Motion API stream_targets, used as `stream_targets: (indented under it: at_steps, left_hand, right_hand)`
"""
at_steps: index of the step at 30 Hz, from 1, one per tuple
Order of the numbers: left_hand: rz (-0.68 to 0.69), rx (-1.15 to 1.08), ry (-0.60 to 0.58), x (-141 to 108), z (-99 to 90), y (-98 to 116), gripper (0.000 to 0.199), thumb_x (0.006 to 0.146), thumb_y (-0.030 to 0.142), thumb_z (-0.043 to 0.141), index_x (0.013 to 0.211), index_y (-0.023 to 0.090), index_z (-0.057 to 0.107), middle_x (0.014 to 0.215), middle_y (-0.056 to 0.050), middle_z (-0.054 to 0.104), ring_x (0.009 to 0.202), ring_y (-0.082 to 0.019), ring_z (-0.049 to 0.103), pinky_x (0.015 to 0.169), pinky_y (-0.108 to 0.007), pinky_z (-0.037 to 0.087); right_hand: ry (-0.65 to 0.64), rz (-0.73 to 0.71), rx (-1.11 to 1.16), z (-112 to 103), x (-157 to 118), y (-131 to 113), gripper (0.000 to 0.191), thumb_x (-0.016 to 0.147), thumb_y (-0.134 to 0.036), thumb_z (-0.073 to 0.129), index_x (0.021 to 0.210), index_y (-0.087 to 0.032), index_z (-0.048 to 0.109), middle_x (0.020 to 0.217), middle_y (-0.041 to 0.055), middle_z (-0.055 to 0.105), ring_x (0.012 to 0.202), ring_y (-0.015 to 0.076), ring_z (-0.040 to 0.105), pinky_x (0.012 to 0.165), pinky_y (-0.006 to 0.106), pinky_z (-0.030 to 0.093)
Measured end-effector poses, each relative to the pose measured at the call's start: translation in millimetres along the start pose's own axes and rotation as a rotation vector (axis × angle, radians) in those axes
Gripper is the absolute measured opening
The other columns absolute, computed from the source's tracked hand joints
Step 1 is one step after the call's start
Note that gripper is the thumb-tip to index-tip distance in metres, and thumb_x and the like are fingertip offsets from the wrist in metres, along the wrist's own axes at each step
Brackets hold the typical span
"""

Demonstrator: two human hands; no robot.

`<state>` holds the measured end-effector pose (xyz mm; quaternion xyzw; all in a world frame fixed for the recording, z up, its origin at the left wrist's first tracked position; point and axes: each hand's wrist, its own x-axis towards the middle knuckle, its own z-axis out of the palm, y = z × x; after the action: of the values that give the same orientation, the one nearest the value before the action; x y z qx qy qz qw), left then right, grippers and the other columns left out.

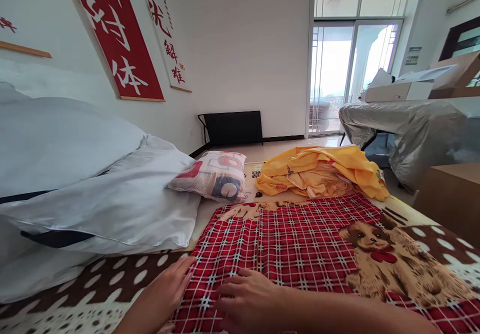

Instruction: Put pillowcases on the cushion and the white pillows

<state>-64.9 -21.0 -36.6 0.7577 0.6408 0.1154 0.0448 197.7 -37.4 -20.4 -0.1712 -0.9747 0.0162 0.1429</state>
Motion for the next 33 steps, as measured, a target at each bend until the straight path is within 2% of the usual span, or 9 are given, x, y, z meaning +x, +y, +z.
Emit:
stream_targets:
  at_steps: [2, 5, 8, 13, 16, 20, 23, 29, 33]
  left_hand:
    - [0.08, -0.085, -0.105, 52.7, -4.1, 14.8, 0.05, 0.088, 0.031, 0.036, 0.134, 0.018, 0.051, 0.144, -0.006, 0.045, 0.134, -0.018, 0.04, 0.11, -0.033, 0.032]
    - [-0.017, -0.106, -0.05, 120.5, 6.6, 20.6, 0.052, 0.092, 0.032, 0.03, 0.139, 0.014, 0.044, 0.147, -0.009, 0.04, 0.135, -0.02, 0.039, 0.11, -0.034, 0.033]
    - [-0.109, -0.102, 0.062, 150.6, 31.4, 13.9, 0.054, 0.096, 0.029, 0.018, 0.14, 0.008, 0.04, 0.146, -0.013, 0.04, 0.135, -0.02, 0.039, 0.109, -0.034, 0.034]
    - [-0.058, -0.063, 0.13, 146.0, 63.8, 4.9, 0.054, 0.097, 0.033, 0.018, 0.145, 0.013, 0.034, 0.151, -0.008, 0.034, 0.14, -0.018, 0.029, 0.114, -0.037, 0.026]
    - [-0.036, -0.01, 0.087, 144.6, 70.8, 4.4, 0.053, 0.096, 0.031, 0.025, 0.145, 0.017, 0.033, 0.152, -0.007, 0.03, 0.14, -0.021, 0.029, 0.113, -0.045, 0.023]
    - [-0.036, 0.063, 0.05, 147.3, 74.1, 2.5, 0.057, 0.089, 0.019, 0.031, 0.146, 0.014, 0.031, 0.153, -0.01, 0.027, 0.14, -0.021, 0.028, 0.113, -0.045, 0.021]
    - [-0.047, 0.101, 0.046, 147.1, 76.9, 1.1, 0.056, 0.089, 0.018, 0.03, 0.145, 0.012, 0.034, 0.153, -0.012, 0.028, 0.141, -0.022, 0.026, 0.114, -0.045, 0.019]
    - [-0.08, 0.121, 0.009, 149.7, 75.9, 3.3, 0.053, 0.095, 0.031, 0.026, 0.145, 0.018, 0.035, 0.152, -0.009, 0.032, 0.139, -0.025, 0.03, 0.113, -0.049, 0.021]
    - [-0.106, 0.149, -0.074, 167.9, 60.4, 13.3, 0.043, 0.094, 0.036, 0.038, 0.131, 0.017, 0.052, 0.132, -0.014, 0.056, 0.119, -0.028, 0.054, 0.105, -0.056, 0.03]
  right_hand:
    - [0.001, 0.052, 0.053, 7.0, 25.5, -1.2, 0.045, 0.095, -0.044, 0.04, 0.126, -0.014, 0.052, 0.136, 0.0123, 0.052, 0.123, 0.023, 0.049, 0.103, 0.039, 0.038]
    - [-0.031, 0.189, 0.109, 25.4, 57.1, 7.1, 0.059, 0.096, -0.049, 0.033, 0.138, -0.009, 0.042, 0.148, 0.0207, 0.034, 0.137, 0.0307, 0.032, 0.11, 0.049, 0.028]
    - [-0.064, 0.381, 0.157, 46.0, 69.2, 33.7, 0.068, 0.095, -0.053, 0.032, 0.145, -0.008, 0.032, 0.152, 0.0231, 0.022, 0.141, 0.0345, 0.02, 0.111, 0.053, 0.024]
    - [-0.097, 0.799, 0.022, 58.2, 81.6, 99.6, 0.068, 0.092, -0.04, 0.041, 0.141, 0.006, 0.034, 0.145, 0.0337, 0.026, 0.137, 0.0432, 0.024, 0.106, 0.063, 0.022]
    - [-0.033, 0.85, -0.013, 59.9, 110.7, 127.1, 0.057, 0.088, -0.024, 0.043, 0.134, 0.01, 0.042, 0.143, 0.0348, 0.03, 0.136, 0.0399, 0.029, 0.108, 0.055, 0.024]
    - [0.059, 0.77, 0.003, 73.8, 145.7, 141.3, 0.05, 0.093, -0.022, 0.033, 0.141, -0.009, 0.039, 0.15, 0.0145, 0.034, 0.14, 0.0218, 0.026, 0.114, 0.039, 0.019]
    - [0.075, 0.808, 0.014, 86.4, 146.4, 149.4, 0.047, 0.097, -0.03, 0.028, 0.138, -0.015, 0.044, 0.147, 0.0102, 0.04, 0.138, 0.0211, 0.031, 0.113, 0.04, 0.02]
    - [0.11, 1.056, -0.025, 93.9, 119.0, 168.7, 0.071, 0.095, -0.049, 0.03, 0.142, 0.003, 0.034, 0.147, 0.0268, 0.03, 0.139, 0.0353, 0.024, 0.112, 0.05, 0.011]
    - [0.136, 1.117, -0.03, 93.8, 114.3, 169.4, 0.077, 0.094, -0.055, 0.031, 0.141, 0.007, 0.035, 0.146, 0.03, 0.029, 0.139, 0.0377, 0.022, 0.112, 0.05, 0.011]
